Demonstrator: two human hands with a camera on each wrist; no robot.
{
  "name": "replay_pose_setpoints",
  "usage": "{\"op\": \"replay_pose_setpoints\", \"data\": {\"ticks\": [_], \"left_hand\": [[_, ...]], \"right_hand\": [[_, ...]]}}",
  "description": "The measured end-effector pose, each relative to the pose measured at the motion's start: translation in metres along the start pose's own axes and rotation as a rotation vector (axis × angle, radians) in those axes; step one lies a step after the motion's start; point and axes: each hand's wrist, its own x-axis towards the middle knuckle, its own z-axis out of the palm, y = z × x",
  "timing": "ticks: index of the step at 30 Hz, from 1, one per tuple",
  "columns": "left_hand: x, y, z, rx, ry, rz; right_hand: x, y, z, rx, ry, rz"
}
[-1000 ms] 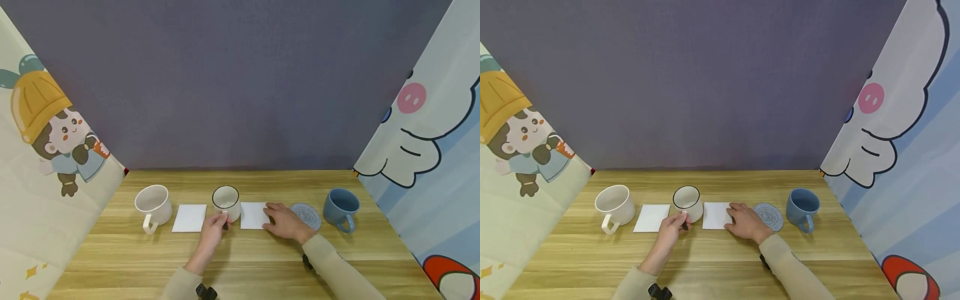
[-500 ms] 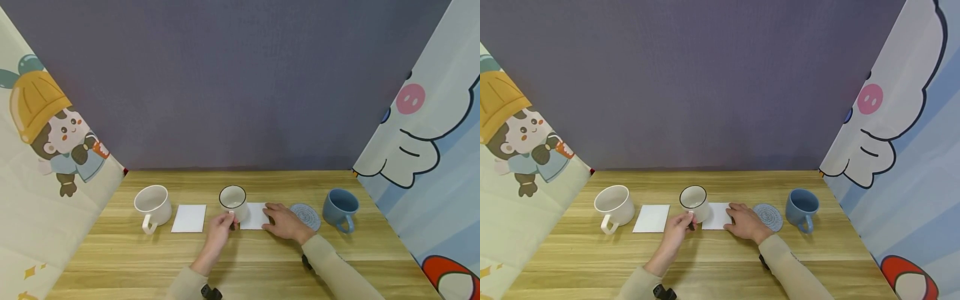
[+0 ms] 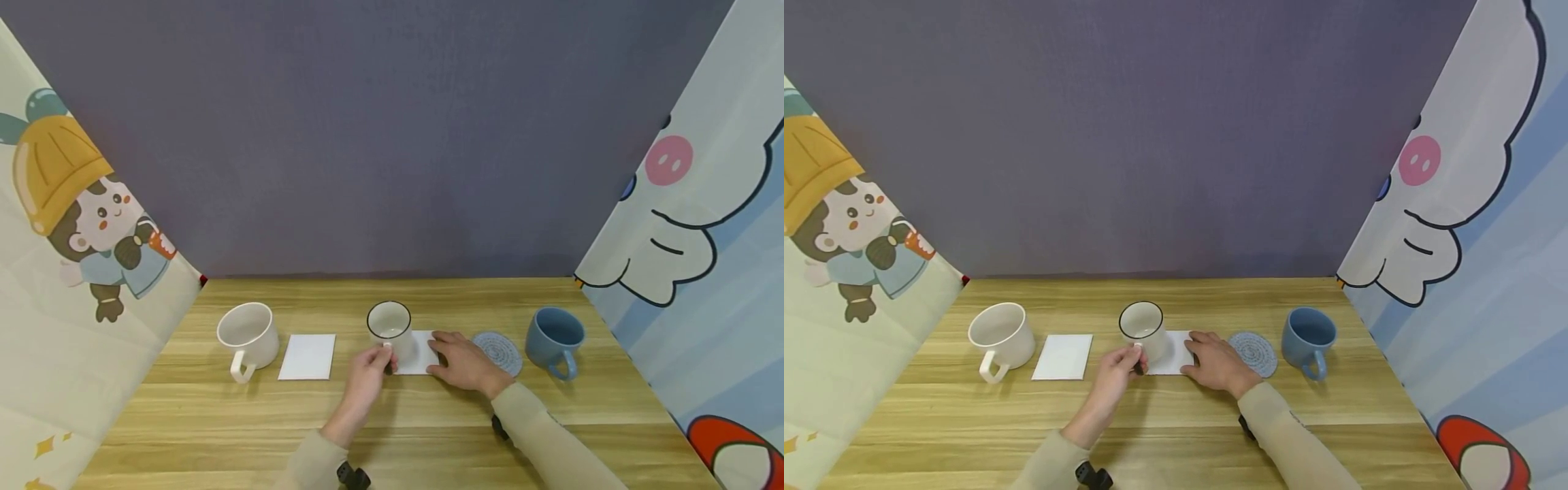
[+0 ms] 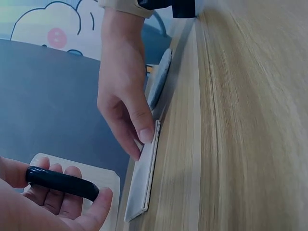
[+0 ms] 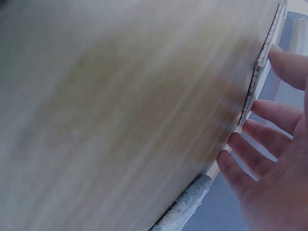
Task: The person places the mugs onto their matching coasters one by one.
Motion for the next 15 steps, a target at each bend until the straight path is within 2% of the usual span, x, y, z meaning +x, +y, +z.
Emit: {"op": "replay_pose_setpoints", "data": {"ticks": [15], "left_hand": [[0.005,0.000,0.015,0.017,-0.010,-0.026]], "right_hand": [[0.002,0.000,0.002,0.013,0.006,0.009]]}}
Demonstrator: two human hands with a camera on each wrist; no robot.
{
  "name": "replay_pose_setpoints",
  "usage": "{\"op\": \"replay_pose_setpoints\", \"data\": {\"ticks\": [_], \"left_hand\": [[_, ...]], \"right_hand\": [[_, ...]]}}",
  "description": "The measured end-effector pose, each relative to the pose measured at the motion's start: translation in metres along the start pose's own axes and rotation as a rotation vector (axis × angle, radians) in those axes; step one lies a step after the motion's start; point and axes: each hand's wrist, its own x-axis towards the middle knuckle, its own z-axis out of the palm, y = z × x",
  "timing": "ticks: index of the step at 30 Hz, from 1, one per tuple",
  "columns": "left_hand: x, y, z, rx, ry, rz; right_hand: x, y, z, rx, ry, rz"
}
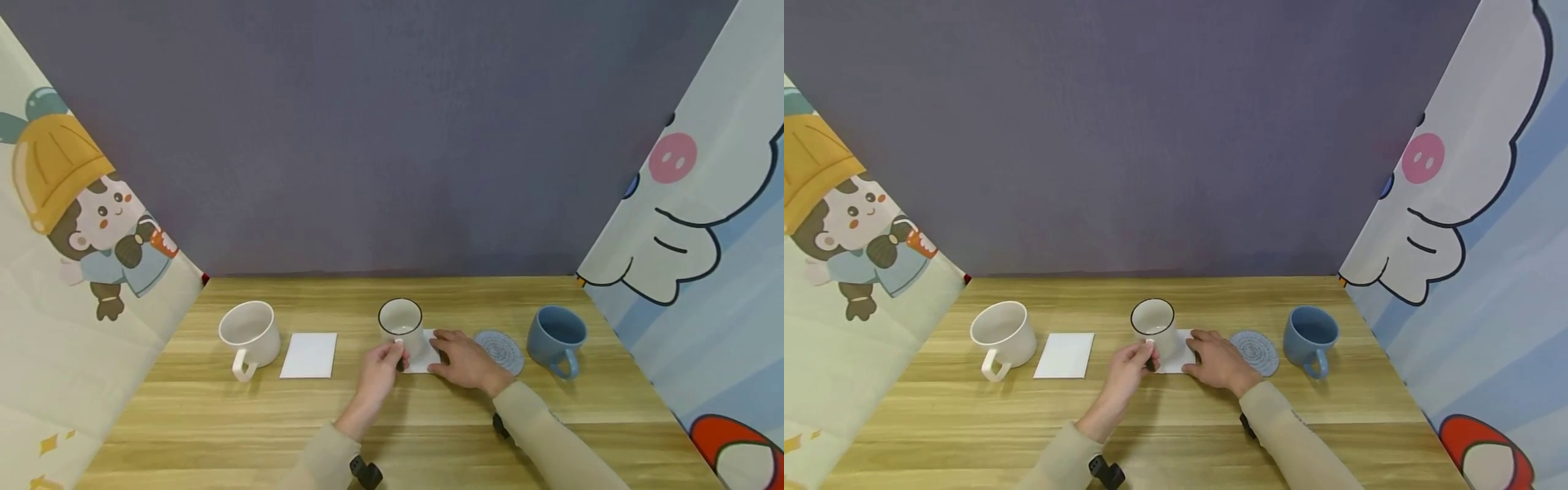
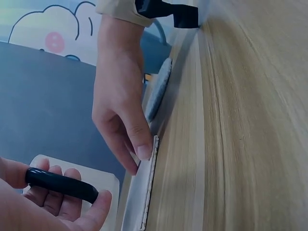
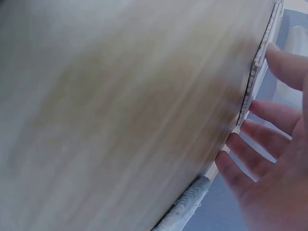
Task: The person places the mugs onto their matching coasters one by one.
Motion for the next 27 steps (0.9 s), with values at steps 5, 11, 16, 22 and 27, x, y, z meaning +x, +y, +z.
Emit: {"op": "replay_pose_setpoints", "data": {"ticks": [5,11,16,22,27], "left_hand": [[0.002,-0.002,0.006,-0.001,0.014,0.012],[0.002,-0.005,0.013,-0.015,-0.014,0.022],[-0.001,-0.009,0.016,0.005,-0.001,0.020],[-0.005,-0.003,0.019,0.048,0.025,0.015],[-0.005,-0.003,0.023,0.063,0.023,0.018]], "right_hand": [[0.000,0.000,-0.001,0.006,0.000,-0.004],[0.000,0.000,-0.002,0.015,0.025,-0.009],[0.001,0.000,-0.001,0.031,0.037,-0.007],[0.001,0.000,0.000,0.054,0.044,0.005],[0.001,0.000,-0.001,0.065,0.060,0.008]]}}
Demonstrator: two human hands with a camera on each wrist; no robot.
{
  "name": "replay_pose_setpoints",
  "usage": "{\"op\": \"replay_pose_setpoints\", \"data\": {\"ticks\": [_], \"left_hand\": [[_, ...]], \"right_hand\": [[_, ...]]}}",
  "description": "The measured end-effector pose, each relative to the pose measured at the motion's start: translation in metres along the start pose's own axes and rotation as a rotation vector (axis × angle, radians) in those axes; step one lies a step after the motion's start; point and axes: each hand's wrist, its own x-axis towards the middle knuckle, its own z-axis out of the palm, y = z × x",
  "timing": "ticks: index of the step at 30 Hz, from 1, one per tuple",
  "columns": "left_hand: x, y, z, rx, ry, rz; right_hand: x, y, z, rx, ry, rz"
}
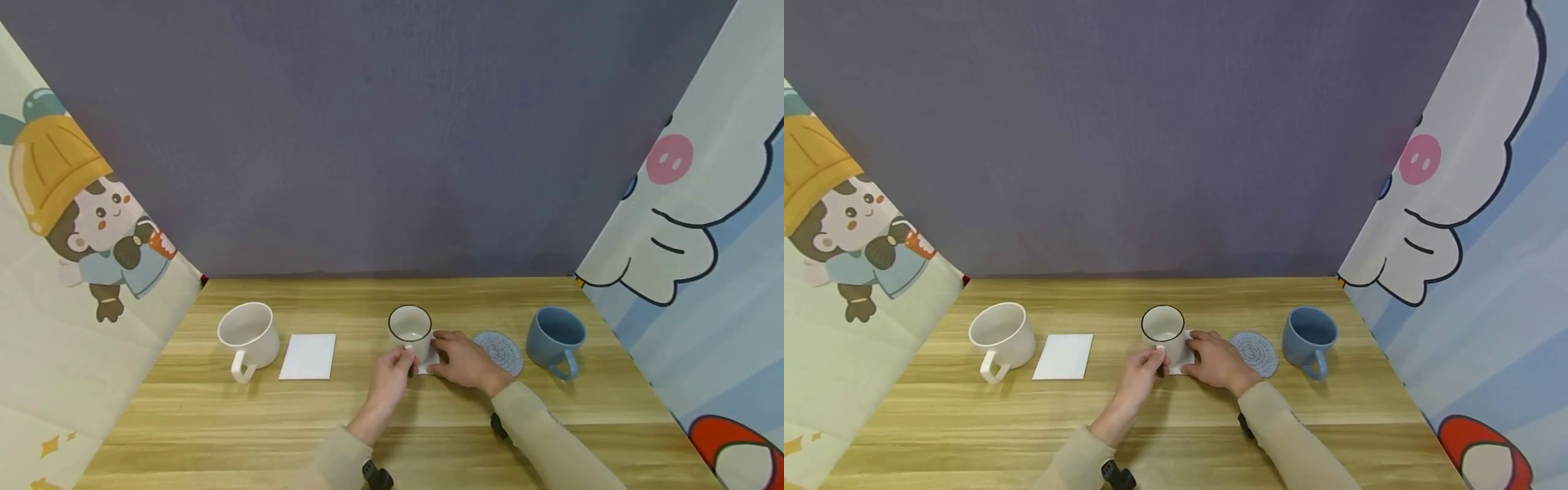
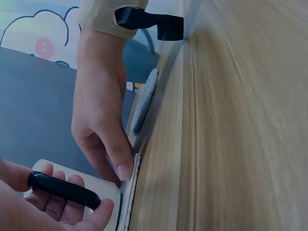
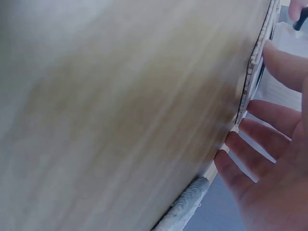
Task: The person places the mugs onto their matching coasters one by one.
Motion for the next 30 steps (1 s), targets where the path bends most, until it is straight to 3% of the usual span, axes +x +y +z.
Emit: {"op": "replay_pose_setpoints", "data": {"ticks": [2,8,20,30], "left_hand": [[0.0024,-0.0061,0.0014,-0.008,-0.010,-0.001],[0.0009,-0.0063,0.0012,-0.035,-0.035,-0.004],[0.0032,-0.0055,0.0002,0.009,-0.090,-0.022],[0.0048,-0.0073,-0.0009,0.027,-0.117,0.011]], "right_hand": [[-0.0001,-0.0003,0.0003,0.000,0.009,0.000],[0.0005,-0.0014,0.0001,0.006,0.012,-0.017],[0.0004,-0.0004,-0.0024,0.020,-0.013,0.007],[0.0010,0.0011,-0.0008,0.025,-0.009,0.007]]}}
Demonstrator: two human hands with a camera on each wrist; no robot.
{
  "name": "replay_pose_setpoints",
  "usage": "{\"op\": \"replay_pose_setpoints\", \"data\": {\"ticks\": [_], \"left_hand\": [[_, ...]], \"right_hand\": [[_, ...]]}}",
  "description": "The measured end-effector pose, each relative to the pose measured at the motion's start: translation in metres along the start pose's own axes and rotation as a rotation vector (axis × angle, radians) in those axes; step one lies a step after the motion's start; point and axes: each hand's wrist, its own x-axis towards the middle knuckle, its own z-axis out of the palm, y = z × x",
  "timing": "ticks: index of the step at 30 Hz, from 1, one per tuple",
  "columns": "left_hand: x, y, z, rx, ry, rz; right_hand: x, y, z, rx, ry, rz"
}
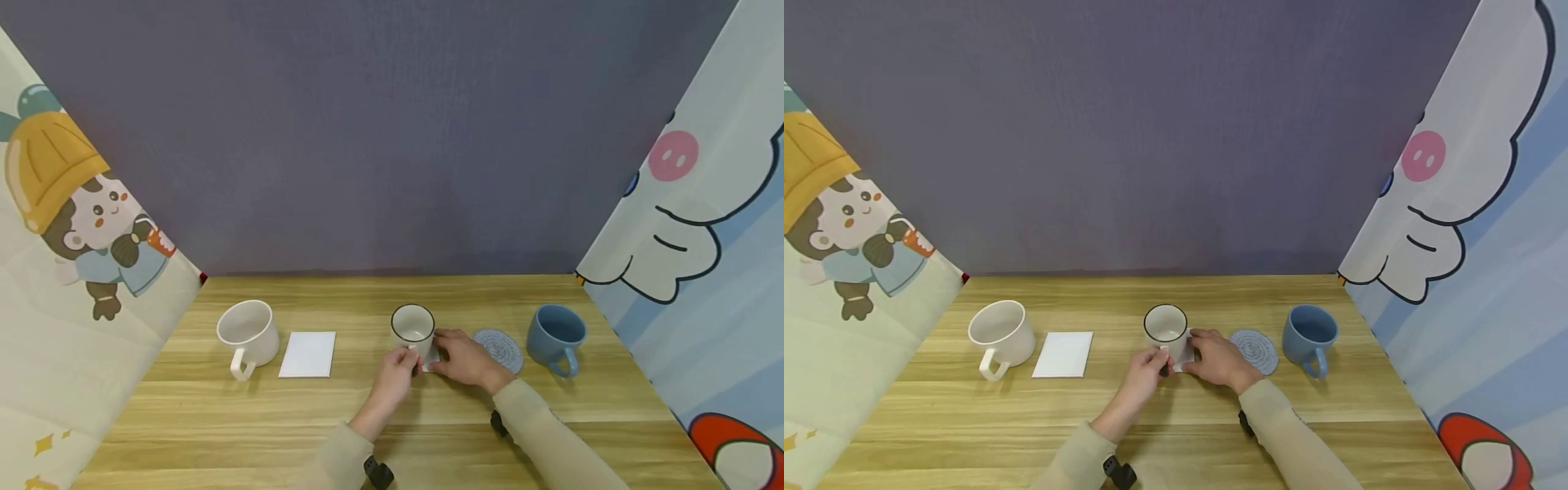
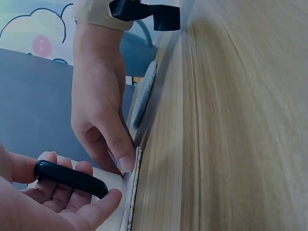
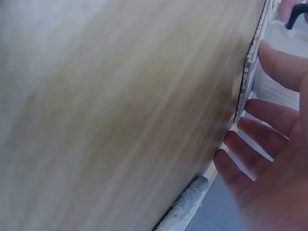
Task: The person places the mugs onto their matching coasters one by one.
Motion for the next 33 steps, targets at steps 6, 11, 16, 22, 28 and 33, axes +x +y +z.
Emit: {"op": "replay_pose_setpoints", "data": {"ticks": [6,11,16,22,28,33], "left_hand": [[-0.002,0.001,0.003,0.004,-0.009,0.066],[-0.001,0.001,0.005,-0.003,-0.009,0.018],[0.002,0.000,0.006,-0.004,0.002,0.015],[0.004,0.001,0.005,0.029,-0.023,0.009],[0.003,0.001,0.005,0.023,-0.025,0.022],[0.003,0.002,0.007,0.007,-0.001,0.036]], "right_hand": [[0.000,0.001,0.001,0.015,0.002,0.004],[-0.002,0.001,-0.001,0.015,0.005,-0.011],[-0.003,0.000,-0.004,0.020,-0.002,-0.023],[-0.004,0.000,-0.005,0.025,-0.011,-0.013],[-0.006,0.001,-0.008,0.023,-0.003,-0.028],[-0.013,0.000,-0.019,0.031,0.021,-0.035]]}}
